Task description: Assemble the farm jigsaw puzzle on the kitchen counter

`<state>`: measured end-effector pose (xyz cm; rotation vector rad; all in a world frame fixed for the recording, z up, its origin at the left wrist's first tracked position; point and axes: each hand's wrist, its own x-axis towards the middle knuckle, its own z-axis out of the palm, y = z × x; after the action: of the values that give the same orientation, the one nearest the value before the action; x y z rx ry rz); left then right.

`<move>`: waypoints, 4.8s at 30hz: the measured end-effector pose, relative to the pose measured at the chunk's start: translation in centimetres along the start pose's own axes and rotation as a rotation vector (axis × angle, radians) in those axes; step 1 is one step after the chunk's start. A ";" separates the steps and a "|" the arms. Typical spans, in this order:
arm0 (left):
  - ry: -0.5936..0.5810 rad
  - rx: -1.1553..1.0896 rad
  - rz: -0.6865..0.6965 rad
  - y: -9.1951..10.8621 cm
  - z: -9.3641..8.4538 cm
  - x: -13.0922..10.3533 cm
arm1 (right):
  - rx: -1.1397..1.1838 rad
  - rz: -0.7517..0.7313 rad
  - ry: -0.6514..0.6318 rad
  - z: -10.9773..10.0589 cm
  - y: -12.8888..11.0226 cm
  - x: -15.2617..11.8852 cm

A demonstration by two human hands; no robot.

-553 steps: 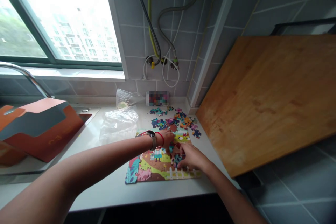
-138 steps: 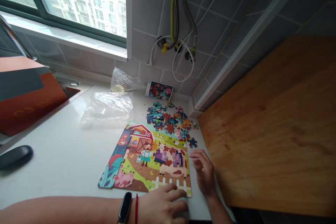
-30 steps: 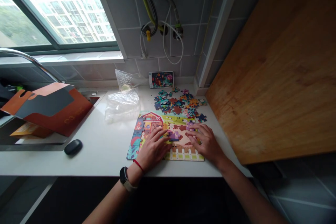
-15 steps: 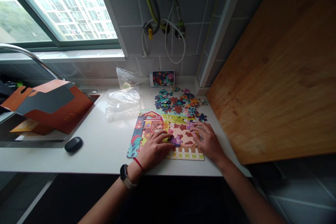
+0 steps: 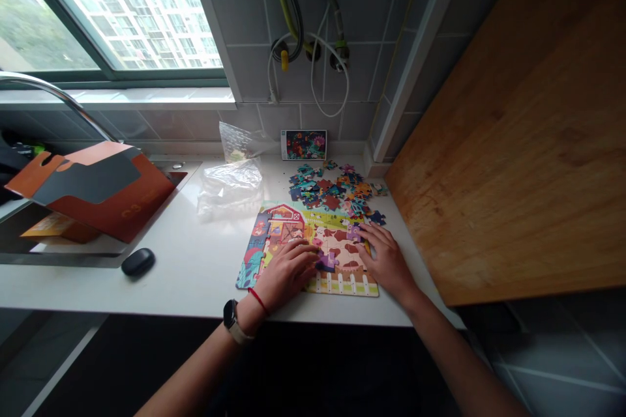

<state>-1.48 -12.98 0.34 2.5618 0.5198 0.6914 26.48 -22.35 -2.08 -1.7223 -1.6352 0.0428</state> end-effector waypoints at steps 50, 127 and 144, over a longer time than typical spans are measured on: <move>-0.132 0.180 -0.127 0.3 1.4 2.4 | 0.170 -0.051 -0.077 -1.6 -1.8 0.6; -0.242 0.017 0.195 -4.0 -1.0 6.0 | 0.154 -0.057 -0.162 -2.4 -2.6 0.7; -0.238 0.050 0.155 -4.0 -1.0 6.0 | 0.102 -0.170 -0.235 -1.8 -2.2 0.6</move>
<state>1.84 -6.58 1.40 2.7039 0.2662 0.4193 25.64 -22.88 0.65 -1.5413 -1.9108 0.2510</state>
